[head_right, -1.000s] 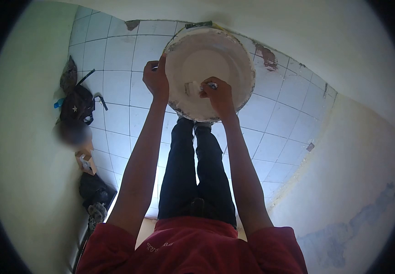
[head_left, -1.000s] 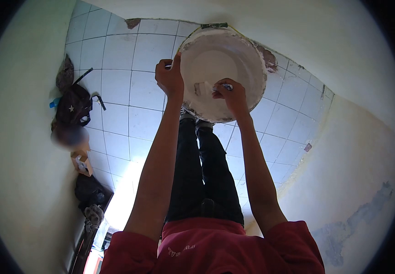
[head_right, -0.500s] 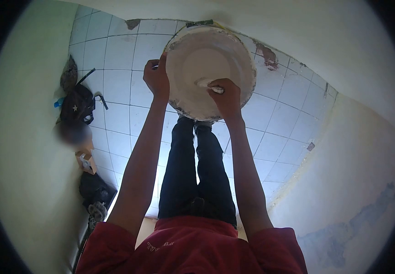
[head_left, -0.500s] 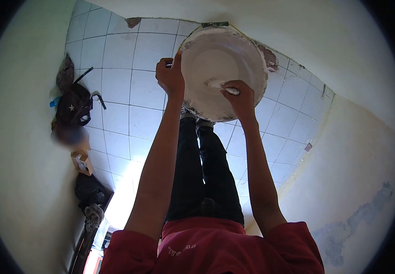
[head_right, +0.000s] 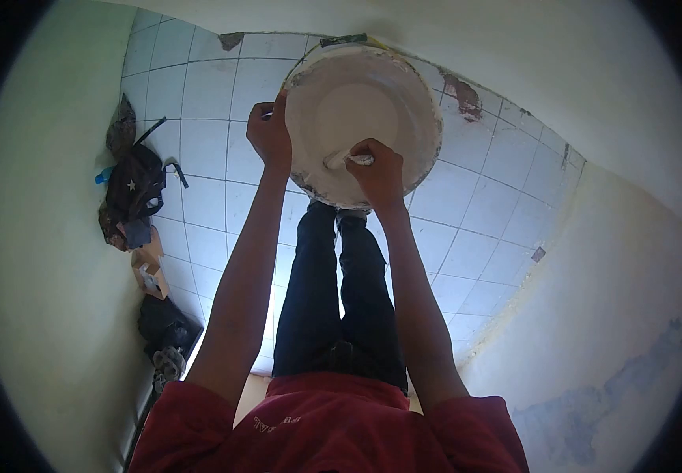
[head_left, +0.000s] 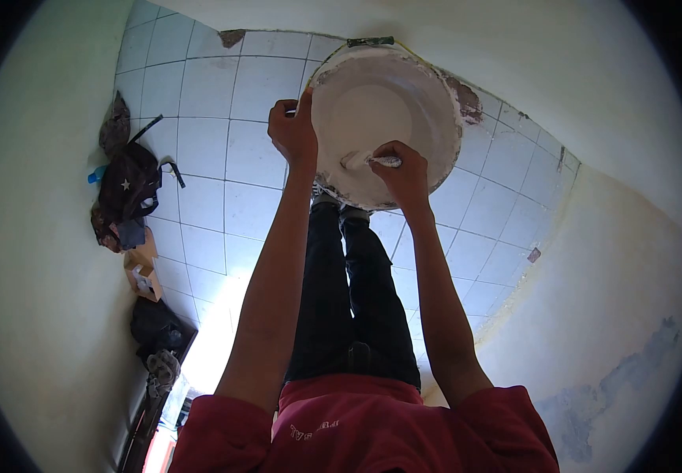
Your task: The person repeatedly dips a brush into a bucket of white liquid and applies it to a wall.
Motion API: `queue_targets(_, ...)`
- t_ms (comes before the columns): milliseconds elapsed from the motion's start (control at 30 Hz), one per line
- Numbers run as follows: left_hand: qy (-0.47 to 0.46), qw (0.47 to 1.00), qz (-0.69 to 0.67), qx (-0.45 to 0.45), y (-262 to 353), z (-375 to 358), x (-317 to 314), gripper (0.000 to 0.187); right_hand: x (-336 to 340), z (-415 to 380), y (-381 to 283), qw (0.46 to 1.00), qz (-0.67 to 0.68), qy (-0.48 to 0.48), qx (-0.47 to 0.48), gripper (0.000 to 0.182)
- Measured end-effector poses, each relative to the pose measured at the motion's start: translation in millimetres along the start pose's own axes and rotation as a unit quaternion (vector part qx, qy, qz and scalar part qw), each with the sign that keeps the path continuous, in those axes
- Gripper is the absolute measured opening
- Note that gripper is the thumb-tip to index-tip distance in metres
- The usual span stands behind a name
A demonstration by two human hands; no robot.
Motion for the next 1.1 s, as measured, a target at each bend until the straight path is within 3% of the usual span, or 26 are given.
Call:
queue_targets(433, -0.002, 1.0, 0.002, -0.003, 3, -2, -1, 0.044, -11, 36, 4, 0.991, -0.002, -0.123, 0.044, 0.019)
queue_targets(567, 0.01, 0.998, 0.002, -0.066, 7, -1, -3, 0.044, -10, 51, 9, 0.991, -0.009, -0.113, 0.069, 0.019)
queue_targets(633, -0.004, 0.998, -0.05, -0.025, 1, 0, -4, 0.043, -15, 54, 7, 0.988, -0.002, -0.137, 0.068, 0.019)
queue_targets(867, -0.018, 0.998, -0.047, -0.03, 13, -6, -2, 0.042, -19, 61, -4, 0.985, -0.022, -0.157, 0.074, 0.019)
queue_targets(933, -0.019, 0.998, -0.049, -0.038, 12, -5, -3, 0.042, -18, 59, 1, 0.984, -0.05, -0.167, 0.034, 0.021)
queue_targets(1033, -0.019, 0.998, -0.051, -0.044, 12, -4, -4, 0.04, -10, 49, 0, 0.986, -0.046, -0.128, 0.096, 0.019)
queue_targets(1100, -0.022, 0.998, -0.048, -0.038, 11, -5, -4, 0.039, -8, 45, 5, 0.989, -0.017, -0.132, 0.063, 0.019)
Point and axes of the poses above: each hand's wrist, its own z-axis towards the middle knuckle, its own x-axis out of the back of the hand, y = z × x, the point moved 8 cm from there along z, towards the middle knuckle, and after that the axes turned 3 degrees about -y, right-handed, at the moved point
